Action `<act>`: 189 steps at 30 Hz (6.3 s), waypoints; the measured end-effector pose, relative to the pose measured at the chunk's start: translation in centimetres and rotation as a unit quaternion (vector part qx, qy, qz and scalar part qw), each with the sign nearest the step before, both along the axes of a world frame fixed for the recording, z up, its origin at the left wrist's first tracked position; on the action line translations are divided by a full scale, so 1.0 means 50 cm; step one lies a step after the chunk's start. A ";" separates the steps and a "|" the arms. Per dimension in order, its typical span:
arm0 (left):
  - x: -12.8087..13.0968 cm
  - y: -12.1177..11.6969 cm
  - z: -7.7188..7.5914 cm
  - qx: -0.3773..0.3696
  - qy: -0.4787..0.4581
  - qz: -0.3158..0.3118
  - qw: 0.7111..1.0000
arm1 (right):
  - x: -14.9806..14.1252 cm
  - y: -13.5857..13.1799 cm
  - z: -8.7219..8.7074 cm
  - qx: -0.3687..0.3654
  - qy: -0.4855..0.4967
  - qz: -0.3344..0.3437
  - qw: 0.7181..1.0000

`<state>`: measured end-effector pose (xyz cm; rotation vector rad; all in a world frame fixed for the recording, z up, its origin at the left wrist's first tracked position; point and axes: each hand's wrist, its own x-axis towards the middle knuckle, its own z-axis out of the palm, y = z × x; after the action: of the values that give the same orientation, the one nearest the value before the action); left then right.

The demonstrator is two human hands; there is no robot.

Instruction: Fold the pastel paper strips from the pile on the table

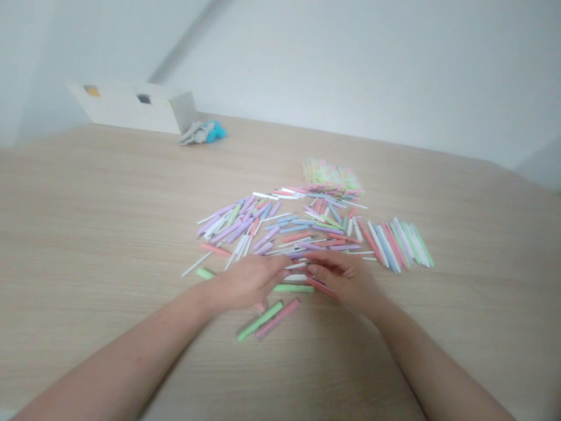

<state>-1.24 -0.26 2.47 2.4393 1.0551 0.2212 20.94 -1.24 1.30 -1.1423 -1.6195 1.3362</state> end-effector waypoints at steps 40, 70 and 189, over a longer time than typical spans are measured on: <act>-0.019 0.033 -0.026 0.005 -0.178 0.122 0.976 | -0.006 0.014 -0.012 0.290 -0.379 0.078 0.876; -0.017 0.040 -0.033 0.008 -0.160 0.192 0.968 | 0.007 0.044 -0.020 0.326 -0.360 0.072 0.871; 0.010 -0.005 -0.028 0.088 -0.010 0.034 0.996 | -0.027 -0.009 0.005 0.001 -0.067 -0.038 0.997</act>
<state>-0.74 -0.49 1.08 2.5519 1.1533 0.3753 19.61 -1.68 1.53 -1.3033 -1.6550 1.2316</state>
